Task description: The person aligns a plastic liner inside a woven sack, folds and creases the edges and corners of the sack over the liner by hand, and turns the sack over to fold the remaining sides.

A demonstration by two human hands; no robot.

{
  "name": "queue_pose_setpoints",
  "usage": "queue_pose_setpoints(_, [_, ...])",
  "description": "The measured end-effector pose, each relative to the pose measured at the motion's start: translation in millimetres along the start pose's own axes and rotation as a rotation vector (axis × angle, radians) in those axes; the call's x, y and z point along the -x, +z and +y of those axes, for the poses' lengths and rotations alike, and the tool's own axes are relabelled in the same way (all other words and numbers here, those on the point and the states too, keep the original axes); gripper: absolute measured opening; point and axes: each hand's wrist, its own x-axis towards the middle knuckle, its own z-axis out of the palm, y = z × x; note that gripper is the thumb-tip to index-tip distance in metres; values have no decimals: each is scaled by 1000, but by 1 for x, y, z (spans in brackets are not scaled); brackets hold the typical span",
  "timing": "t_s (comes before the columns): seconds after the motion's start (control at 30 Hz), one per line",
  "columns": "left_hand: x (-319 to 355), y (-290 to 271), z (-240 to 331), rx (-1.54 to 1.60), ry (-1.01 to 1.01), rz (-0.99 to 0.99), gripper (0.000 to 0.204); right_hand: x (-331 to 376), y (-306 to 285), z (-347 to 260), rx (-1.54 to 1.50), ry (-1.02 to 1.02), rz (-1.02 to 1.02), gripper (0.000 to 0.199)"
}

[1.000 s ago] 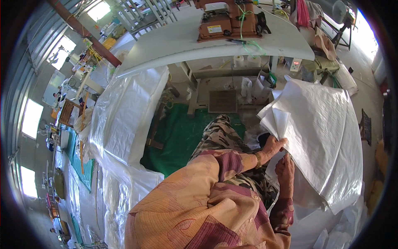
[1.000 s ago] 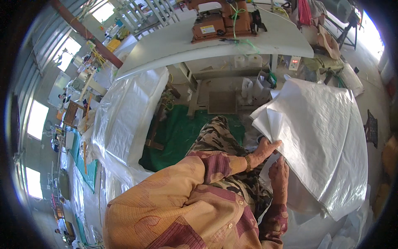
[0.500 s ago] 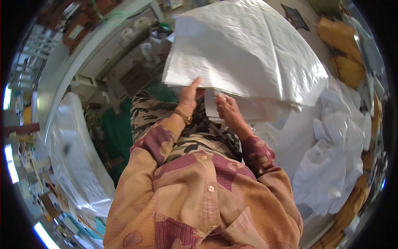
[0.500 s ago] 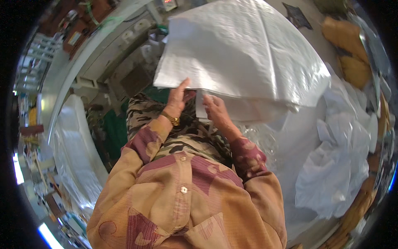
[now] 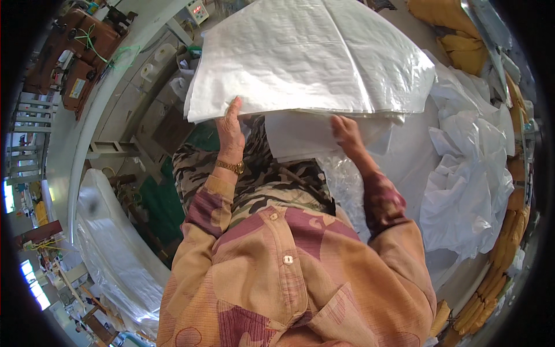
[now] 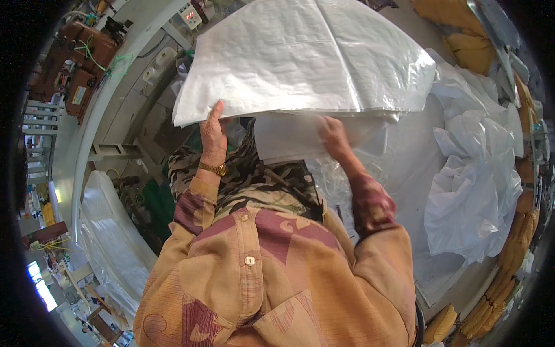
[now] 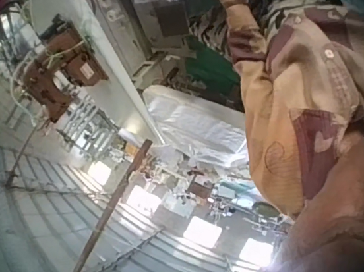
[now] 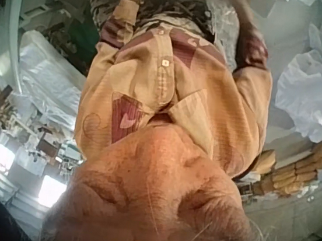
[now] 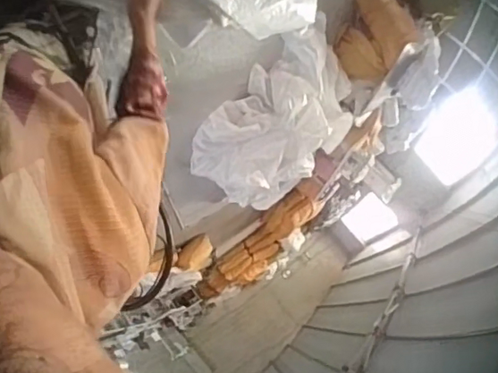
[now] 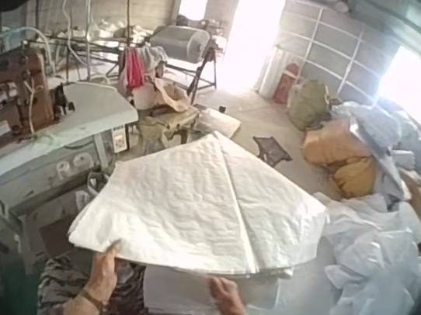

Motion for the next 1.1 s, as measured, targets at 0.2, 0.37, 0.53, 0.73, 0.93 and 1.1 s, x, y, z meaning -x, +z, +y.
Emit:
queue_pose_setpoints(0.2, [-1, 8, 4, 68, -56, 84, 38, 30, 37, -10, -27, -81, -20, 35])
queue_pose_setpoints(0.37, [1, -10, 31, 50, -69, 117, 35, 39, -92, 26, 301, -221, 331, 21])
queue_pose_setpoints(0.53, [-43, -74, 14, 197, -144, 142, 38, 169, -303, 106, 1047, 10, 623, 28])
queue_pose_setpoints(0.73, [-62, -60, 13, 306, -153, 89, 40, 200, -243, 144, 1254, 165, -66, 31])
queue_pose_setpoints(0.93, [-65, -38, 44, 311, -195, 9, 20, 134, -186, 41, 1115, -97, 417, 48])
queue_pose_setpoints(1.1, [-63, -19, 56, 274, -204, 37, 20, 61, -105, 30, 300, -9, 580, 40])
